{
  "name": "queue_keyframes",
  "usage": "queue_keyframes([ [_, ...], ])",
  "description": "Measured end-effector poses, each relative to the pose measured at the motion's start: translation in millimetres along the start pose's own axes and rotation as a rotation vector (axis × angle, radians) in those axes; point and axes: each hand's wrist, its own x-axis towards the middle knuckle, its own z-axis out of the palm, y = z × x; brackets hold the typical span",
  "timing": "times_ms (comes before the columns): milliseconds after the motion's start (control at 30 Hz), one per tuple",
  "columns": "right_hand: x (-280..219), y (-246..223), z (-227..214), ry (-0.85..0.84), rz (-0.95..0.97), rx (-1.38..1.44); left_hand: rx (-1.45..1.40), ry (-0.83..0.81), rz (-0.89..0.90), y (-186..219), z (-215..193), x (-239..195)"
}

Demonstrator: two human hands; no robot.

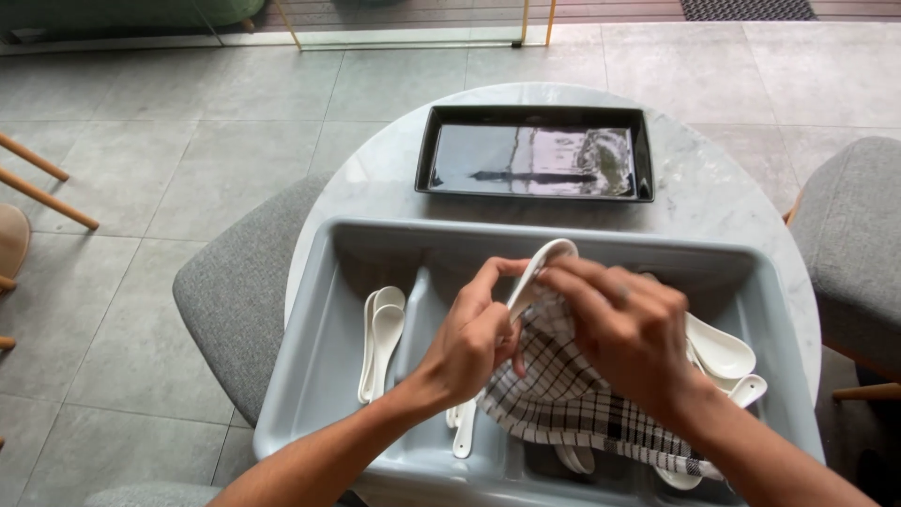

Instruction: The person dries white ceramic spoons using a checkered cloth. They pick up each spoon from a gray tray, wipe it thoroughly with the cloth, and place it back into the tray. The task is performed repeatedly for multiple spoons.

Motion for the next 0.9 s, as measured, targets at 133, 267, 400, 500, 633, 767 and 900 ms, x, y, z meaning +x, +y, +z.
queue_keyframes([
  [133,-6,-11,3,-0.092,0.031,0.304,-0.060,0.014,-0.067,2,-5,1],
  [267,-5,-3,4,-0.060,-0.100,0.355,-0.054,-0.086,-0.129,14,-6,3],
  [400,1,15,-2,-0.129,-0.166,0.034,-0.065,-0.022,-0.261,18,-8,6],
  [500,7,19,-10,-0.088,-0.127,-0.123,-0.122,-0.068,-0.324,8,-14,5],
  [633,6,20,-10,-0.017,-0.018,-0.072,-0.094,-0.090,-0.420,13,-11,7],
  [767,-1,19,5,-0.073,-0.041,-0.056,-0.155,-0.038,-0.409,15,-14,13],
  [900,-8,13,17,-0.147,0.036,0.013,-0.126,0.025,-0.461,11,-20,17],
])
